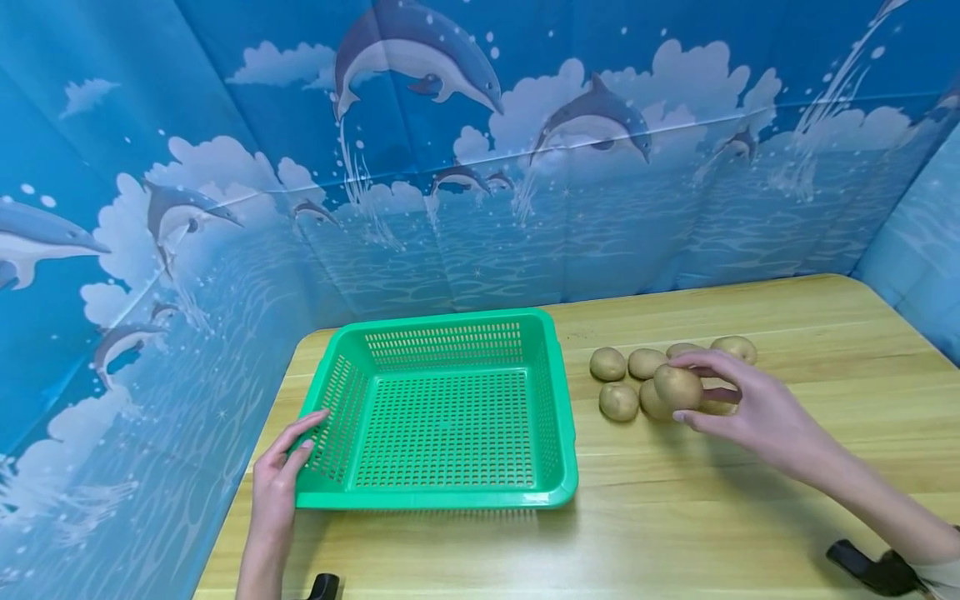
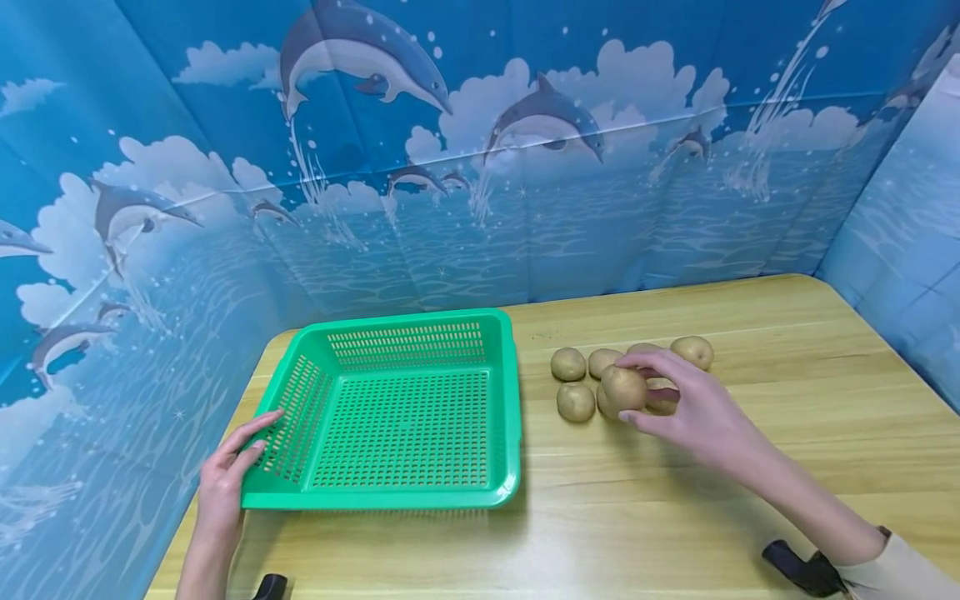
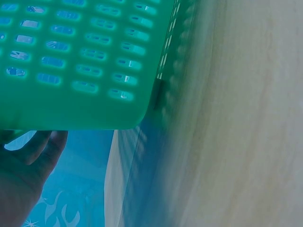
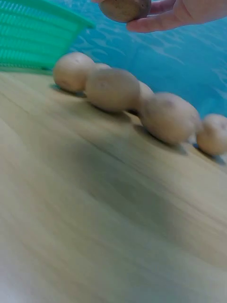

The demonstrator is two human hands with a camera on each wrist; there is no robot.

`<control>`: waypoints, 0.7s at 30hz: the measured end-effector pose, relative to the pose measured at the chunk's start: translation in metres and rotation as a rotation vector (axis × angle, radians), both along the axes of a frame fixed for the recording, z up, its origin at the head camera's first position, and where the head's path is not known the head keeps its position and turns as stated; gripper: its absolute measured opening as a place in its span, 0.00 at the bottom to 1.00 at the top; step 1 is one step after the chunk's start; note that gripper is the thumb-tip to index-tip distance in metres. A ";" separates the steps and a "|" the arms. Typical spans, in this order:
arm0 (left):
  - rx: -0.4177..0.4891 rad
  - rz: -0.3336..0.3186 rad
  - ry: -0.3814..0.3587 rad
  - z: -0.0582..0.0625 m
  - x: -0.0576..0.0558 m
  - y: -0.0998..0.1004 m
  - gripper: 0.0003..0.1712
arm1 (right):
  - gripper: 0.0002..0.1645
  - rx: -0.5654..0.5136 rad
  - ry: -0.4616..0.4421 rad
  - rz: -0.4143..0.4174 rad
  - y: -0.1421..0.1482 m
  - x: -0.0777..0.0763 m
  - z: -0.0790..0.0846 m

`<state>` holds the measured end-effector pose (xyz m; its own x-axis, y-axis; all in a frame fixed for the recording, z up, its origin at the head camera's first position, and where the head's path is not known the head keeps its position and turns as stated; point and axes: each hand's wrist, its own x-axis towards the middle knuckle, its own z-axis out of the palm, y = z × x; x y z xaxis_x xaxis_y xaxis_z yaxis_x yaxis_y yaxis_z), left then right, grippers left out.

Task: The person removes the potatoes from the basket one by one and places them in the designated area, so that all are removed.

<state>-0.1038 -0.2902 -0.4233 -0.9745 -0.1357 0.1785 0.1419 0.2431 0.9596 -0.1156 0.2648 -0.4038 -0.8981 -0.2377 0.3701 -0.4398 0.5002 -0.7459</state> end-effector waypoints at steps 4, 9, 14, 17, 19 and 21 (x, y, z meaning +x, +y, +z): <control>0.000 -0.003 0.003 0.000 0.000 0.000 0.20 | 0.40 0.043 0.009 -0.025 0.014 0.000 -0.005; 0.005 -0.010 0.001 -0.001 0.000 0.000 0.20 | 0.39 0.081 0.000 -0.038 0.028 0.002 -0.007; 0.011 -0.008 0.003 -0.001 0.000 0.000 0.19 | 0.38 0.131 0.018 -0.061 0.041 0.003 -0.010; 0.014 -0.007 0.004 0.000 0.000 0.000 0.19 | 0.38 0.176 0.041 -0.088 0.049 0.003 -0.013; 0.015 -0.007 0.000 0.000 0.000 -0.001 0.19 | 0.39 0.217 0.065 -0.102 0.055 0.002 -0.016; 0.017 -0.007 0.000 0.000 0.000 -0.001 0.19 | 0.40 0.256 0.094 -0.110 0.062 0.001 -0.020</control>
